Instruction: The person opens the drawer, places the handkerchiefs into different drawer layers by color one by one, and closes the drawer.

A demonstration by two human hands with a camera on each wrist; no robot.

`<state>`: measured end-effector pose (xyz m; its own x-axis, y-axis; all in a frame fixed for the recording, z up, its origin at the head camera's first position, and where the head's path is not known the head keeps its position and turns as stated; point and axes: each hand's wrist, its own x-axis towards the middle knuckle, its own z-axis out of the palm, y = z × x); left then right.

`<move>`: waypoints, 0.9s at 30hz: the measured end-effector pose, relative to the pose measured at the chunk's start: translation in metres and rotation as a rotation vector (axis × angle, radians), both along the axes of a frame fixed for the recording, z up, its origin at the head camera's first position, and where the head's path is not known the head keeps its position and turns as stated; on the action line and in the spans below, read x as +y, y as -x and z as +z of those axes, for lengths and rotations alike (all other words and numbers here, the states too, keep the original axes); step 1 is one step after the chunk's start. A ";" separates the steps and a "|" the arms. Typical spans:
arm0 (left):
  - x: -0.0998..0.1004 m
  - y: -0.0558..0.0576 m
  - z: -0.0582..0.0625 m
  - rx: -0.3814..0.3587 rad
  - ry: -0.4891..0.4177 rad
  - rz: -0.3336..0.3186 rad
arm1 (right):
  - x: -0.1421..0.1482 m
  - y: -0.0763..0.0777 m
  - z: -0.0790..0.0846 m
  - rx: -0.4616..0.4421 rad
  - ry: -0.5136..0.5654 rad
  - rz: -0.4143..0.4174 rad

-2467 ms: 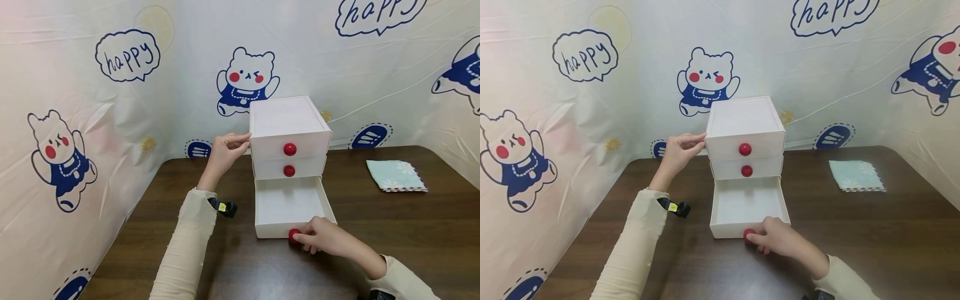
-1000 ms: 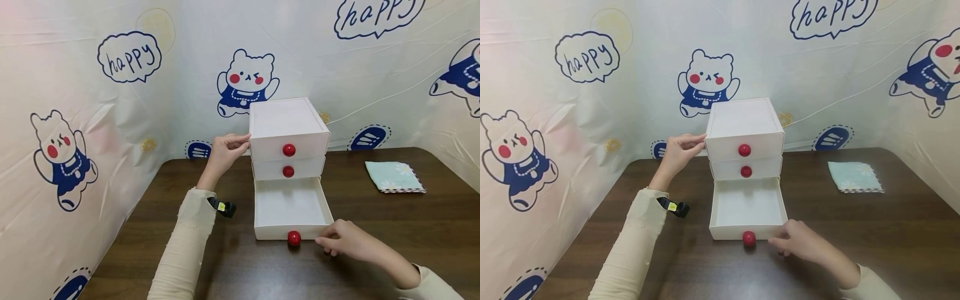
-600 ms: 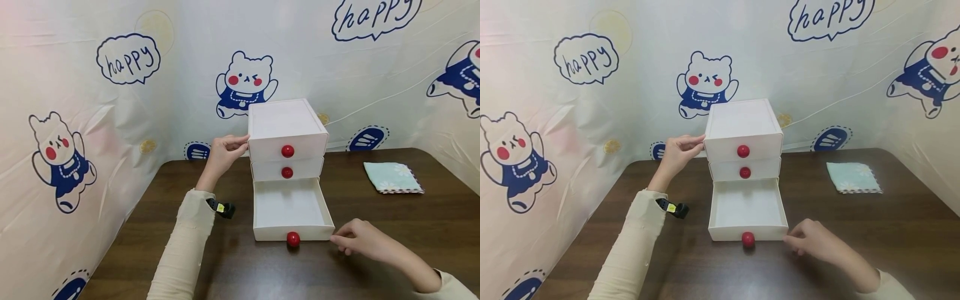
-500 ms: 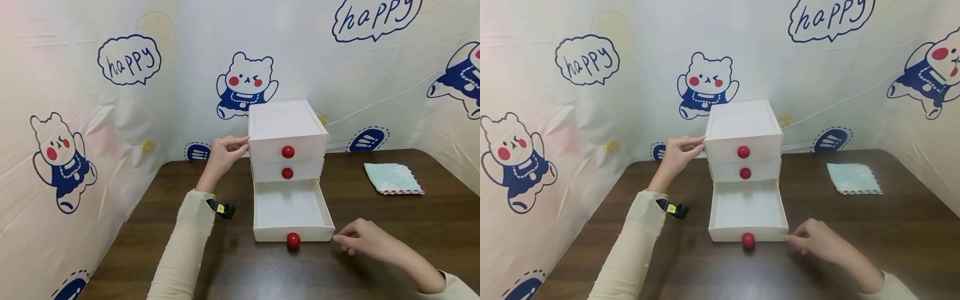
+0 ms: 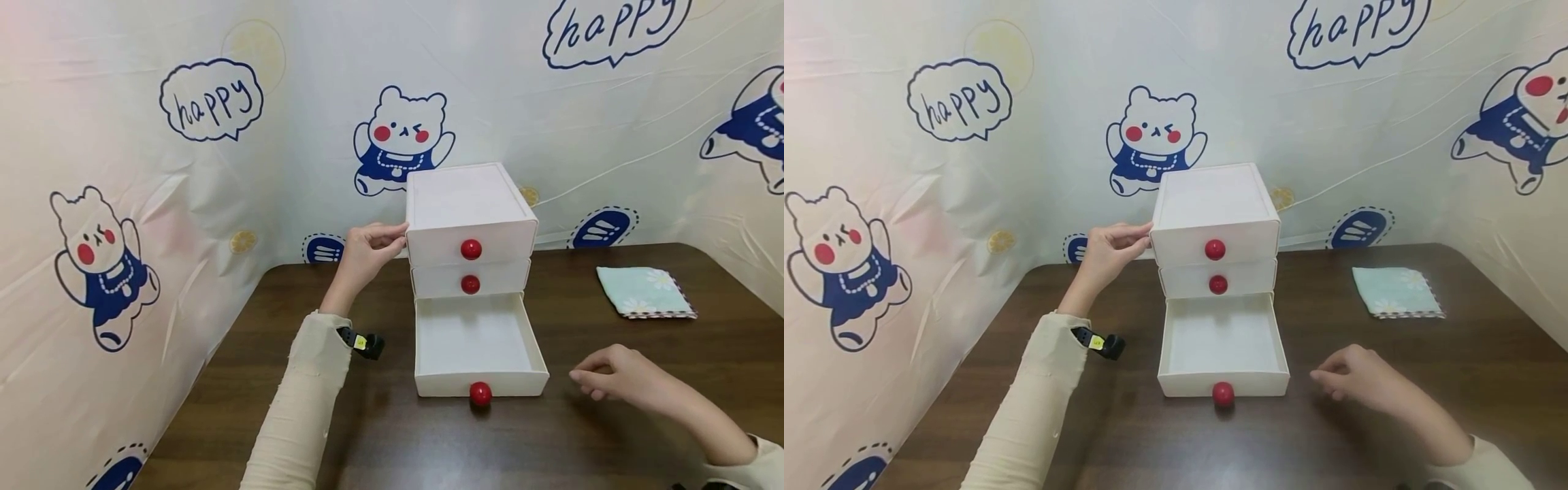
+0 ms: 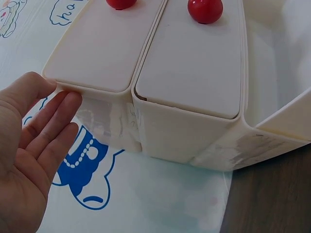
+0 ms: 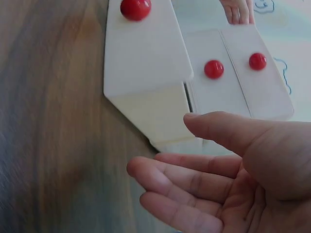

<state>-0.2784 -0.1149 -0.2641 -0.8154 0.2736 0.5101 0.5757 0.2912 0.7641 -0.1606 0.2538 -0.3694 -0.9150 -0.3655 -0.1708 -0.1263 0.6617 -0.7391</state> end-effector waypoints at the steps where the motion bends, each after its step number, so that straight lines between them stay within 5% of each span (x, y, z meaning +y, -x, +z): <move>1: 0.000 0.000 -0.001 -0.004 0.000 -0.001 | 0.003 0.000 0.000 -0.004 -0.008 -0.015; 11: -0.002 0.000 -0.004 -0.018 0.006 0.017 | 0.035 0.015 0.006 -0.085 -0.049 -0.106; 27: -0.001 0.002 -0.002 -0.005 0.004 0.002 | 0.083 0.048 0.023 -0.154 -0.084 -0.140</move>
<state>-0.2806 -0.1162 -0.2657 -0.8185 0.2742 0.5048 0.5712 0.2949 0.7660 -0.2083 0.3363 -0.3462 -0.9168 -0.2149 -0.3367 0.0811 0.7252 -0.6837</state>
